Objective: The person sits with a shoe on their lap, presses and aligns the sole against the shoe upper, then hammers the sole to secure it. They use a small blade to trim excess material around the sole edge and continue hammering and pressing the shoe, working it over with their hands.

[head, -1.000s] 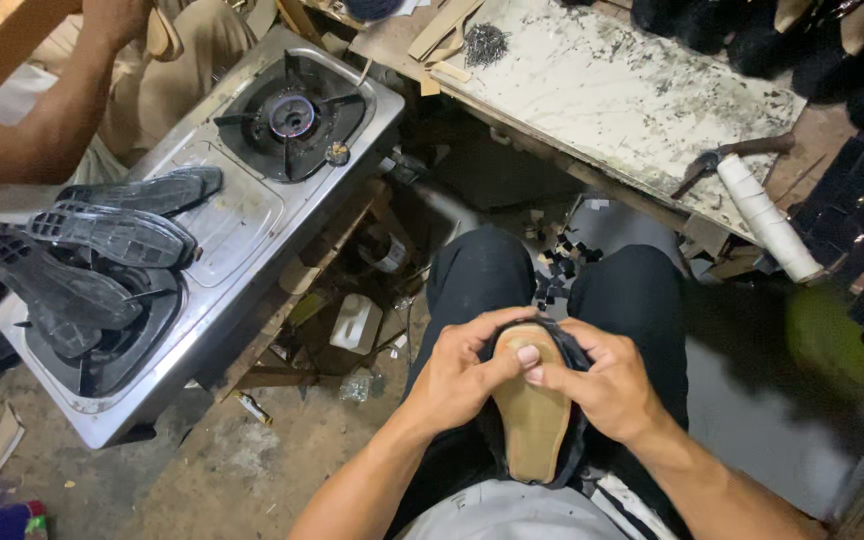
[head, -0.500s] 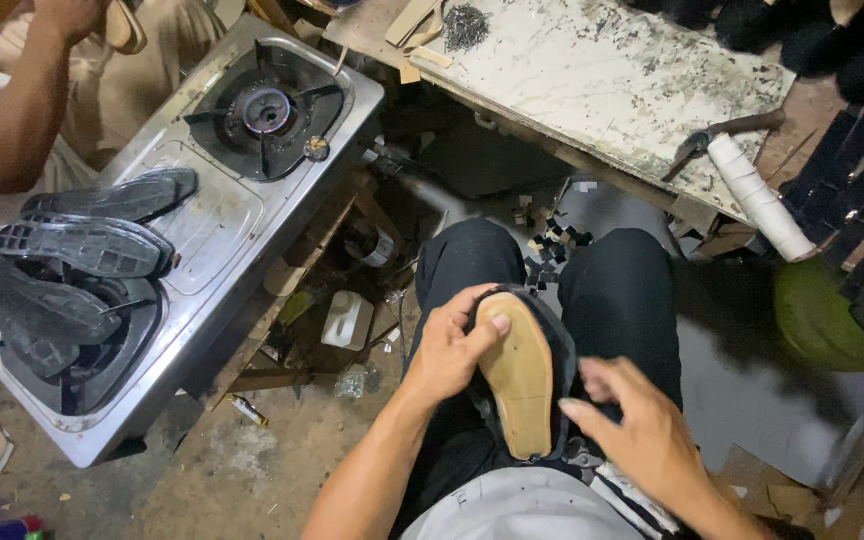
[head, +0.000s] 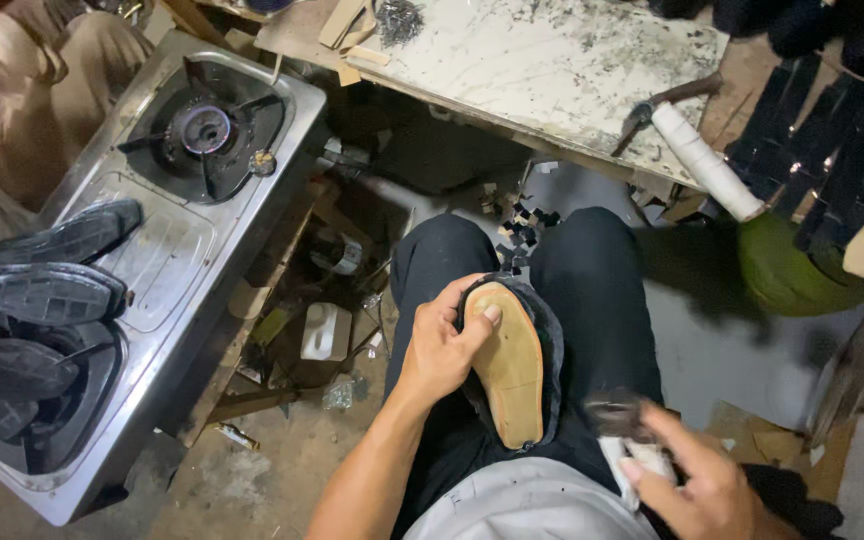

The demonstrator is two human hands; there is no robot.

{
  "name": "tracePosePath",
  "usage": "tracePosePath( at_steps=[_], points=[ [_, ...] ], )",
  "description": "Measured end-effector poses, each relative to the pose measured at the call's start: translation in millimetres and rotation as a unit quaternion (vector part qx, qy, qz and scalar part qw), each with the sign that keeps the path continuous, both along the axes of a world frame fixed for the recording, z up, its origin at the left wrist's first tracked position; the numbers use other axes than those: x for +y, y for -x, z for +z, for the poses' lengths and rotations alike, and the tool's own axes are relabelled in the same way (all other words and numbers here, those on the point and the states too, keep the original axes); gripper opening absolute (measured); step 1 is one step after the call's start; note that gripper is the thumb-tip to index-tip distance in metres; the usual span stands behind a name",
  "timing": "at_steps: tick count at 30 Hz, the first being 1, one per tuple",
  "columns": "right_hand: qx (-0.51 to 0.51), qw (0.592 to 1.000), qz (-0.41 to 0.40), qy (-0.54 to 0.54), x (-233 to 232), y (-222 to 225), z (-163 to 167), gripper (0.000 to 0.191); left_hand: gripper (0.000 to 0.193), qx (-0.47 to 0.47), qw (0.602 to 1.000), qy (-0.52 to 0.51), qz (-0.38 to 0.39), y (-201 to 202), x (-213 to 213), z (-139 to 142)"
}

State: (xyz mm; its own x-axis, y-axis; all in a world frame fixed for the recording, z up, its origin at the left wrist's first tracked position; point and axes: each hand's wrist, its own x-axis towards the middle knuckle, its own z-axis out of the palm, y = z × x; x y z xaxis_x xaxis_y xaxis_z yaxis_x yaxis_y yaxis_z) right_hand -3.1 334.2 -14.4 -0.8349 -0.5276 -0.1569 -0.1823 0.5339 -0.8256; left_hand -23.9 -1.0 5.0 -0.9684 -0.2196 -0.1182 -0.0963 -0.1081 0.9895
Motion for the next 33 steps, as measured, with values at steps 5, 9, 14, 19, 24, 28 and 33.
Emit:
tracePosePath(
  at_steps=[5,9,14,19,24,28,33],
  points=[
    [-0.242,0.945,-0.041,-0.218,-28.7,29.4,31.5,0.042,0.042,-0.024,0.992,0.126,-0.007,-8.5,16.2,21.1],
    [-0.211,0.97,0.112,0.041,-45.7,56.6,62.3,0.025,0.035,0.113,0.97,0.214,-0.036,-17.8,30.4,32.6],
    [-0.363,0.916,0.152,0.08,-59.4,75.9,105.1,0.026,0.036,0.175,0.953,0.245,-0.032,-30.0,52.4,39.1],
    [-0.375,0.904,0.172,-0.116,-67.6,90.2,145.3,0.018,0.04,0.207,0.935,0.284,-0.042,-38.1,65.2,45.8],
    [-0.29,0.871,0.249,-0.308,-73.4,106.1,171.2,0.017,0.039,0.215,0.93,0.293,-0.061,-41.8,76.4,50.8],
    [-0.343,0.861,0.233,-0.296,-79.9,113.4,185.3,0.021,0.037,0.222,0.925,0.303,-0.057,-40.7,82.3,49.4],
    [-0.364,0.85,0.139,-0.354,-93.2,106.9,193.8,0.024,0.038,0.223,0.924,0.307,-0.051,-36.0,79.3,41.9]
  ],
)
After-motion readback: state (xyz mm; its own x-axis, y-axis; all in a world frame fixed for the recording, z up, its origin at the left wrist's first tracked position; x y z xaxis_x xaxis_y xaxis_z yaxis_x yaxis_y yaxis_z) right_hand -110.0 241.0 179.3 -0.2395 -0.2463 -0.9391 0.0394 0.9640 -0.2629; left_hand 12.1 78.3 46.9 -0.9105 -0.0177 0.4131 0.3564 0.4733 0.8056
